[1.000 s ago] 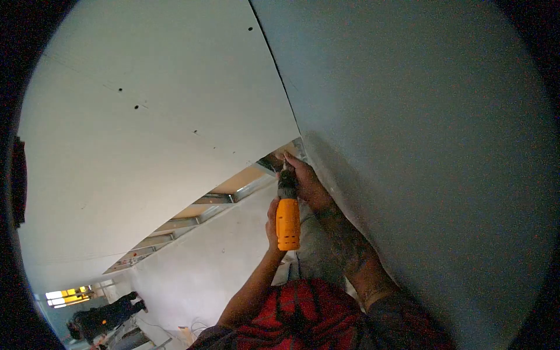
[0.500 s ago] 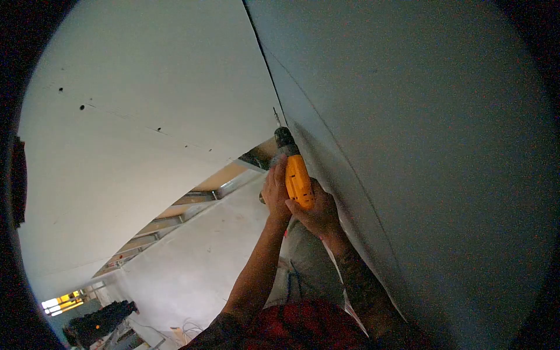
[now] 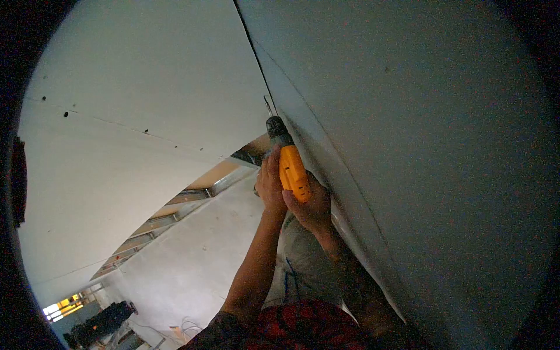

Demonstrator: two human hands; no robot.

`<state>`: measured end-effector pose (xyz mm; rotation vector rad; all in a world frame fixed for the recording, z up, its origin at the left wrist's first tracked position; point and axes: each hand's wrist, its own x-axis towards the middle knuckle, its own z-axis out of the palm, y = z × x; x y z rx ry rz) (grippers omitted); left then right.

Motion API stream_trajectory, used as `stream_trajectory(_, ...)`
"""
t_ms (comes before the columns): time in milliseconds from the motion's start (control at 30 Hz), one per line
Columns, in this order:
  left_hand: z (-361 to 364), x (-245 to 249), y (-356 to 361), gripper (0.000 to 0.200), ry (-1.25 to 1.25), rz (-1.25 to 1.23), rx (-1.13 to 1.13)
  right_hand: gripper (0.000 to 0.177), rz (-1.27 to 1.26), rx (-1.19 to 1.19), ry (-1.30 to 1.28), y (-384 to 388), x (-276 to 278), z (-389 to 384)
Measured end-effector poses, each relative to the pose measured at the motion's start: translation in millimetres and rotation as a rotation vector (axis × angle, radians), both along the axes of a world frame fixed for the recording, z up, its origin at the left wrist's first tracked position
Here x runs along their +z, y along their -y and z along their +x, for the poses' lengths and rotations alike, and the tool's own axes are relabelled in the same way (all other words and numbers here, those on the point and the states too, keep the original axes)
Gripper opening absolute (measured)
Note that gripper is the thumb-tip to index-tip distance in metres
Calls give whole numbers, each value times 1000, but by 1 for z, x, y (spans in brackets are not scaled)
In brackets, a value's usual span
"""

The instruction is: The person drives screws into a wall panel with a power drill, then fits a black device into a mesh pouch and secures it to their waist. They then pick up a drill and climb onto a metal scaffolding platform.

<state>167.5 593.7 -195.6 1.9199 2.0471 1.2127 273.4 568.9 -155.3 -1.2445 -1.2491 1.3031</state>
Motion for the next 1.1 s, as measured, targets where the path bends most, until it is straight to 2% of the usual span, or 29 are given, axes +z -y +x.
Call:
stream_trajectory(100, 4, 1, -5, 59, 11, 84, 26, 52, 48, -66, -21, -1, -8, -6)
stream_trajectory(233, 9, 5, -11, 60, 111, 7, 62, 50, 22, -110, -17, -8, 9, -8)
stream_trajectory(400, 13, -1, -13, 59, 291, 152, 20, 50, 77, -118, 65, -7, 6, -8)
stream_trajectory(500, 13, 2, -8, 59, 328, 81, 0, 52, 72, -103, 108, -4, 10, -7)
stream_trajectory(633, 18, 2, -10, 59, 293, 146, 12, 53, 109, -109, 117, -6, 14, -8)
stream_trajectory(700, 20, 5, -7, 60, 436, 47, 10, 53, 148, -110, 118, -7, 16, -10)
stream_trajectory(833, 20, 7, -10, 61, 413, 88, 24, 53, 140, -114, 117, -8, 16, -10)
stream_trajectory(900, 20, 2, -8, 62, 517, -22, 15, 54, 124, -109, 120, -9, 18, -9)
stream_trajectory(1100, 20, -10, -13, 62, 514, 64, 4, 57, 75, -106, 173, -11, 21, -12)
